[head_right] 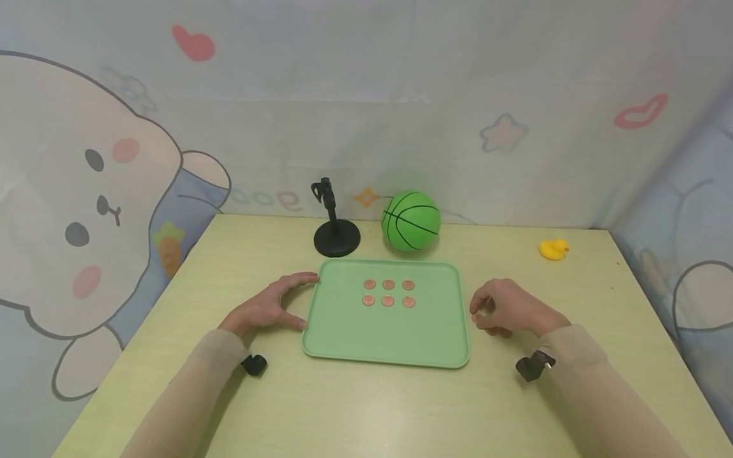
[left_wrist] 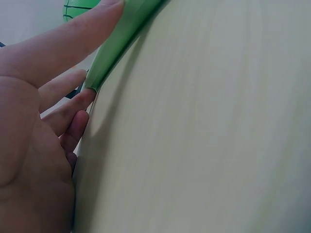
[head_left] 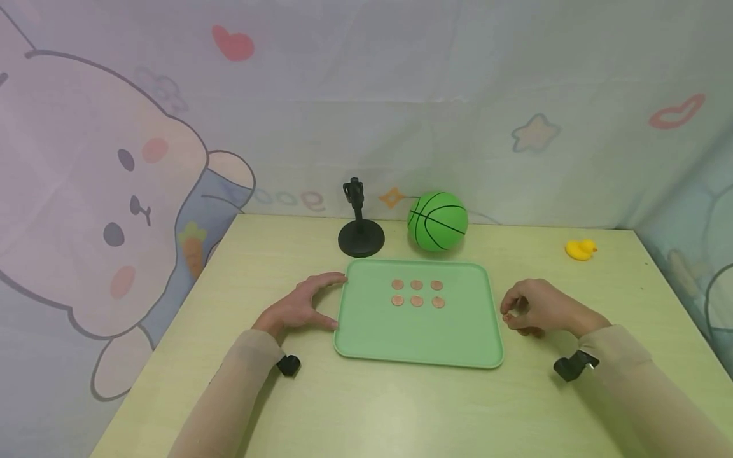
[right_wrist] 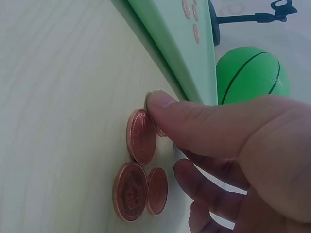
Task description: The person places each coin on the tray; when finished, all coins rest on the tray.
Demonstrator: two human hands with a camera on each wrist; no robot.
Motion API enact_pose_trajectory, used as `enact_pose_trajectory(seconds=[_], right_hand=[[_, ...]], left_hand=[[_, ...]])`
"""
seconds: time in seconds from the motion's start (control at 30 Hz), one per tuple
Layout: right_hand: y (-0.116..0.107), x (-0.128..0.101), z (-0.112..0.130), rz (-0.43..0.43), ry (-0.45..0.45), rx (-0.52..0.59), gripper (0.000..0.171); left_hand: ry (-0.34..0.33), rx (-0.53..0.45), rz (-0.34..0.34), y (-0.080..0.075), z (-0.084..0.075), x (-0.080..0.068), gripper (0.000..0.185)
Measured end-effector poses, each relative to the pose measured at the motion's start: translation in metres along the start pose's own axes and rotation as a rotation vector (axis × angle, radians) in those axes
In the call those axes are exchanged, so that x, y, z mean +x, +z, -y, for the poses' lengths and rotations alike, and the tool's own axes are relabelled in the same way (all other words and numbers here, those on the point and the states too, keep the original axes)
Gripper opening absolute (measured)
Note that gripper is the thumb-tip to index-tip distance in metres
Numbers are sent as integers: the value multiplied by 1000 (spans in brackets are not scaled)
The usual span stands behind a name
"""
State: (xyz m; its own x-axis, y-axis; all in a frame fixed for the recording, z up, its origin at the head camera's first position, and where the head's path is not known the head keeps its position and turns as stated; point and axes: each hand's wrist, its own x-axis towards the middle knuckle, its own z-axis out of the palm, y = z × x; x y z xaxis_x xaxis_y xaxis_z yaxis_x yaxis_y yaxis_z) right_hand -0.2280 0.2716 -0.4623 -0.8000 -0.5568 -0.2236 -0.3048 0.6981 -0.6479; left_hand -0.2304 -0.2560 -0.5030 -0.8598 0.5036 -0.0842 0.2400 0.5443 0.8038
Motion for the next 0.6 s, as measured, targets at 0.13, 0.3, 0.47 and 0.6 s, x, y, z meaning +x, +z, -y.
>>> enact_pose_trajectory(seconds=[0.13,0.3,0.47,0.6], right_hand=[[-1,3,-1,8,7,-21,14],[-2,6,2,9,-11,-27,17],[-4,7,4,49,-9,7,17],[-4,8,6,88,8,20,15]], left_hand=[[-3,-8,-1,0,0,0,100],[2,-2,-5,0,-1,-1,100],[-11,-1,-5,0,-1,-1,101],[-8,-5,-2,0,-2,-1,101]])
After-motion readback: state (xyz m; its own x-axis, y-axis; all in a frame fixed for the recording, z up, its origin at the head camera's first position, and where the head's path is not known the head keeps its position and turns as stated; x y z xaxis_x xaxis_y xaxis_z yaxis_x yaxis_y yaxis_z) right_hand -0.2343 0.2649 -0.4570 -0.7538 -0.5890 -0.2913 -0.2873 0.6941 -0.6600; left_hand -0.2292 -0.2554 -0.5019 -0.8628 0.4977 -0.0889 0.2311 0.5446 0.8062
